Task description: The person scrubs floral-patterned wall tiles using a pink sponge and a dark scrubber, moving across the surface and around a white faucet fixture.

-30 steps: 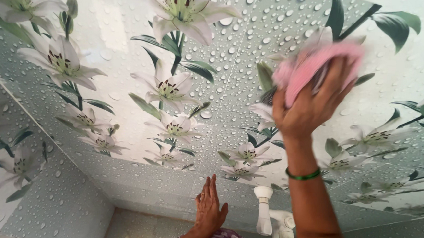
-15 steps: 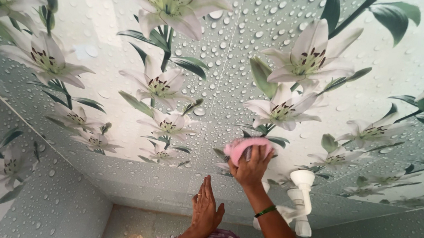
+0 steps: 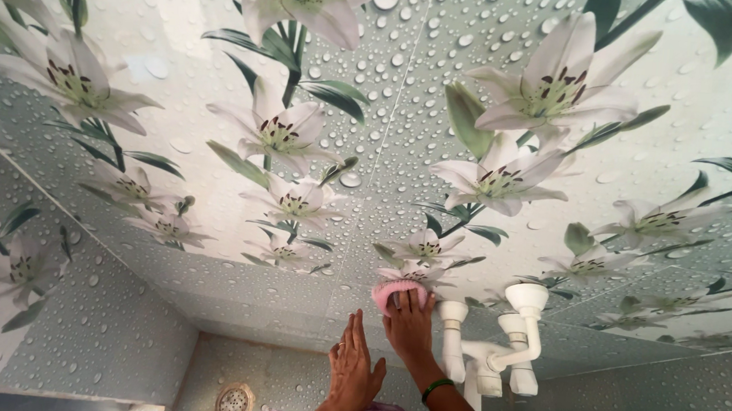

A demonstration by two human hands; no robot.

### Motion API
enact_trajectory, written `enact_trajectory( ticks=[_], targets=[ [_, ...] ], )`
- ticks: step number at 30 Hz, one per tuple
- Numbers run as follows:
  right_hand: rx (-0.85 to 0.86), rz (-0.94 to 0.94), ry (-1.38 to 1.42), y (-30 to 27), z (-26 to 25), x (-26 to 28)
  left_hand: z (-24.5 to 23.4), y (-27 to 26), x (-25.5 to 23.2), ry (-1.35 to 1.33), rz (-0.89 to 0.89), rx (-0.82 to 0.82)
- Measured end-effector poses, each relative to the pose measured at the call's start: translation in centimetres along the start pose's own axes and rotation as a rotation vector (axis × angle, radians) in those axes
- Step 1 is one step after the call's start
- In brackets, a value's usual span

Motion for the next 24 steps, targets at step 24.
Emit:
enact_trajectory(
  ticks=[24],
  targets=[
    [-0.667, 0.060, 0.013, 13.6, -36.3, -3.6, 0.4, 2.5, -0.7, 0.018, 0.080, 0.036]
  ],
)
Point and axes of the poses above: each hand's wrist, its own y-axis towards the middle knuckle, its own z-axis out of the palm, x = y × z, the point moved 5 cm from there along y, towards the middle knuckle, and after that the axes turned 9 degrees about x, right-handed, at the moved point
